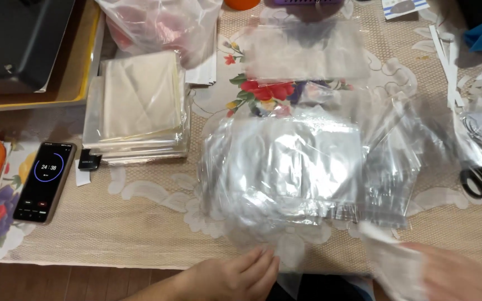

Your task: The person places white face masks into clear plastic bags on a table. They fold the masks and insert them into the bags one by one, then seal the bags and stack them.

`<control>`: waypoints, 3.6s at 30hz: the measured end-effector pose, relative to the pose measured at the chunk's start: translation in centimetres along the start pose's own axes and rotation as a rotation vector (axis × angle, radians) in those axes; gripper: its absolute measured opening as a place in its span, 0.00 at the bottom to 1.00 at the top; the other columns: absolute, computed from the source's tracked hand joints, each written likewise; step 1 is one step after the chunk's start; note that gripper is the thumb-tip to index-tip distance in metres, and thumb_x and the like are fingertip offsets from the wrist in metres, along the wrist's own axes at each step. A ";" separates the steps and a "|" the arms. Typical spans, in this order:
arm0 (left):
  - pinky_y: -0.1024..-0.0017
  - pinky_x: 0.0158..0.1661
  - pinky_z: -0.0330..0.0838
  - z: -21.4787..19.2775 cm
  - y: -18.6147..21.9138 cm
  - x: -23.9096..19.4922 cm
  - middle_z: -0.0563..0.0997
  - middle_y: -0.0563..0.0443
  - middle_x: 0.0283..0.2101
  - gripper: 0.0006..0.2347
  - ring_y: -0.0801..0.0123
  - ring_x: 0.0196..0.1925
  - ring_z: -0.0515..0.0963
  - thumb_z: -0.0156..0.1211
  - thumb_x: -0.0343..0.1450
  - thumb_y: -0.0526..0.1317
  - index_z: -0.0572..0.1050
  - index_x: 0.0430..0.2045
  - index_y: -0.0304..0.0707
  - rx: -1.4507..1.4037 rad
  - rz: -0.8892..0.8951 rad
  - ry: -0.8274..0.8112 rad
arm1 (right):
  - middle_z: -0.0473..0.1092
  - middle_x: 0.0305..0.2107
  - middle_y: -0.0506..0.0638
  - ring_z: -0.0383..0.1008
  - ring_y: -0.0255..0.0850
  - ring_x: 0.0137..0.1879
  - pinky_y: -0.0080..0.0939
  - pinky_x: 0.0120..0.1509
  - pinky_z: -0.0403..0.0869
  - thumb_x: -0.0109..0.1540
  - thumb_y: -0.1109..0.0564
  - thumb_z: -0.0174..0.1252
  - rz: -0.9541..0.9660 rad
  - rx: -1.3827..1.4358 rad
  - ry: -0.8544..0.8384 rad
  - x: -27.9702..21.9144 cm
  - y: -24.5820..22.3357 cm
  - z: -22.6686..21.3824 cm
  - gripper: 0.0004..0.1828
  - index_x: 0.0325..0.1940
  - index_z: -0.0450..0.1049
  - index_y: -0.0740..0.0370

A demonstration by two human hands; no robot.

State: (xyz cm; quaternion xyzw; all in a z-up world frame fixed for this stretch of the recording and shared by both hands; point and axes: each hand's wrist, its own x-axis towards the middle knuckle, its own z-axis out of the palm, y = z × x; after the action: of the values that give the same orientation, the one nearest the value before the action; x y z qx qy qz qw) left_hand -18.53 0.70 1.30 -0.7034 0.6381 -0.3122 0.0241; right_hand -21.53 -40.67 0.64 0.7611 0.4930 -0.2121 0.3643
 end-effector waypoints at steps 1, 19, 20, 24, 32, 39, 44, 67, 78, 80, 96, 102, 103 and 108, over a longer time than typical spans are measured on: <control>0.77 0.60 0.74 0.4 0.6 -0.6 0.80 0.52 0.52 0.13 0.70 0.54 0.81 0.40 0.80 0.38 0.76 0.48 0.38 0.008 0.010 -0.017 | 0.74 0.44 0.58 0.79 0.46 0.47 0.48 0.56 0.79 0.65 0.56 0.51 0.125 0.425 0.686 1.5 -0.2 -5.2 0.24 0.63 0.58 0.68; 0.68 0.55 0.77 4.8 5.2 -3.3 0.81 0.46 0.52 0.13 0.61 0.53 0.82 0.47 0.80 0.39 0.80 0.48 0.34 -0.192 -0.103 0.028 | 0.62 0.63 0.60 0.61 0.57 0.67 0.53 0.67 0.66 0.59 0.71 0.46 0.294 0.704 0.966 15.0 12.8 -6.7 0.34 0.71 0.60 0.59; 0.67 0.53 0.77 5.0 4.9 -3.3 0.81 0.45 0.52 0.13 0.60 0.53 0.82 0.48 0.80 0.40 0.80 0.47 0.33 -0.201 -0.106 0.051 | 0.56 0.70 0.61 0.53 0.61 0.75 0.57 0.76 0.58 0.66 0.61 0.46 0.443 0.640 0.885 15.4 14.2 -5.0 0.30 0.74 0.57 0.58; 0.66 0.61 0.73 3.2 3.8 -2.8 0.79 0.40 0.57 0.14 0.55 0.59 0.79 0.44 0.79 0.34 0.72 0.56 0.26 -0.273 -0.026 -0.132 | 0.72 0.45 0.50 0.69 0.49 0.57 0.52 0.69 0.69 0.64 0.69 0.44 0.047 1.072 1.324 12.6 7.3 -16.0 0.16 0.49 0.73 0.58; 0.70 0.55 0.79 3.1 3.6 -2.8 0.82 0.42 0.55 0.11 0.59 0.56 0.83 0.50 0.80 0.34 0.77 0.52 0.29 -0.282 -0.042 -0.039 | 0.51 0.73 0.54 0.45 0.55 0.80 0.59 0.84 0.48 0.51 0.80 0.48 -0.056 0.813 1.185 17.5 5.5 -7.5 0.49 0.76 0.54 0.56; 0.67 0.61 0.74 3.1 3.7 -3.0 0.78 0.40 0.58 0.13 0.57 0.58 0.80 0.46 0.81 0.34 0.73 0.55 0.25 -0.306 -0.079 -0.081 | 0.56 0.71 0.55 0.51 0.57 0.77 0.63 0.75 0.60 0.62 0.72 0.43 0.572 0.903 0.996 10.4 9.3 -8.7 0.36 0.73 0.58 0.52; 0.72 0.57 0.76 4.7 4.8 -4.0 0.79 0.46 0.55 0.12 0.64 0.56 0.81 0.46 0.80 0.37 0.76 0.51 0.33 -0.206 -0.071 -0.001 | 0.47 0.75 0.55 0.43 0.50 0.80 0.55 0.81 0.38 0.67 0.58 0.41 -0.083 0.849 0.844 9.3 1.2 -8.4 0.32 0.78 0.50 0.52; 0.66 0.52 0.80 1.0 1.4 -0.6 0.83 0.43 0.49 0.08 0.57 0.48 0.85 0.51 0.77 0.31 0.81 0.41 0.32 -0.378 -0.152 0.193 | 0.53 0.72 0.54 0.47 0.54 0.79 0.57 0.81 0.41 0.62 0.66 0.47 0.141 0.789 1.033 12.9 6.0 -15.7 0.37 0.76 0.54 0.52; 0.86 0.17 0.79 -10.6 -19.4 7.5 0.88 0.49 0.44 0.11 0.79 0.20 0.83 0.67 0.65 0.28 0.82 0.40 0.38 -1.412 -0.992 0.044 | 0.69 0.49 0.70 0.73 0.58 0.54 0.53 0.62 0.75 0.88 0.62 0.33 1.091 0.976 1.713 -0.9 7.3 -11.9 0.22 0.62 0.68 0.87; 0.81 0.23 0.74 -10.0 -22.0 6.0 0.90 0.50 0.37 0.12 0.76 0.17 0.75 0.64 0.65 0.27 0.85 0.40 0.34 -1.495 -1.078 -0.330 | 0.69 0.52 0.69 0.73 0.59 0.59 0.54 0.65 0.75 0.83 0.58 0.35 0.807 0.962 1.670 -1.9 11.5 -28.9 0.20 0.62 0.67 0.79; 0.67 0.41 0.79 1.2 -19.0 -6.1 0.86 0.51 0.31 0.12 0.61 0.35 0.86 0.66 0.63 0.30 0.86 0.34 0.52 -0.939 -0.830 -0.351 | 0.72 0.54 0.61 0.72 0.60 0.62 0.56 0.68 0.67 0.71 0.59 0.34 -0.362 0.409 1.523 25.8 4.9 -22.1 0.22 0.61 0.70 0.64; 0.70 0.41 0.81 -1.7 -20.9 -5.1 0.86 0.41 0.40 0.20 0.61 0.41 0.86 0.56 0.62 0.20 0.83 0.43 0.43 -0.929 -0.934 -0.394 | 0.68 0.58 0.69 0.65 0.69 0.66 0.69 0.69 0.60 0.66 0.59 0.47 -0.383 0.824 1.204 23.8 -0.4 -20.3 0.23 0.65 0.70 0.64; 0.72 0.38 0.79 -2.1 -21.0 -5.0 0.85 0.44 0.43 0.22 0.65 0.40 0.86 0.52 0.62 0.18 0.83 0.43 0.42 -0.931 -0.976 -0.448 | 0.58 0.66 0.63 0.52 0.65 0.74 0.66 0.76 0.47 0.67 0.61 0.40 -0.556 0.954 1.057 22.6 -1.3 -19.8 0.25 0.69 0.63 0.59; 0.75 0.38 0.81 -4.0 -21.6 -4.1 0.84 0.48 0.49 0.22 0.70 0.40 0.86 0.51 0.64 0.18 0.82 0.44 0.43 -0.979 -1.011 -0.486 | 0.58 0.70 0.61 0.51 0.60 0.78 0.63 0.80 0.40 0.72 0.54 0.29 -0.909 1.050 0.692 17.1 -1.4 -22.1 0.26 0.69 0.63 0.62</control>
State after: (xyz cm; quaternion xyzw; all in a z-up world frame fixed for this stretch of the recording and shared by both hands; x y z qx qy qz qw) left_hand -1.31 9.83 12.14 -0.8908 0.2794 0.1990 -0.2980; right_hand -16.30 -13.22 2.73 0.5798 0.6775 -0.2970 -0.3416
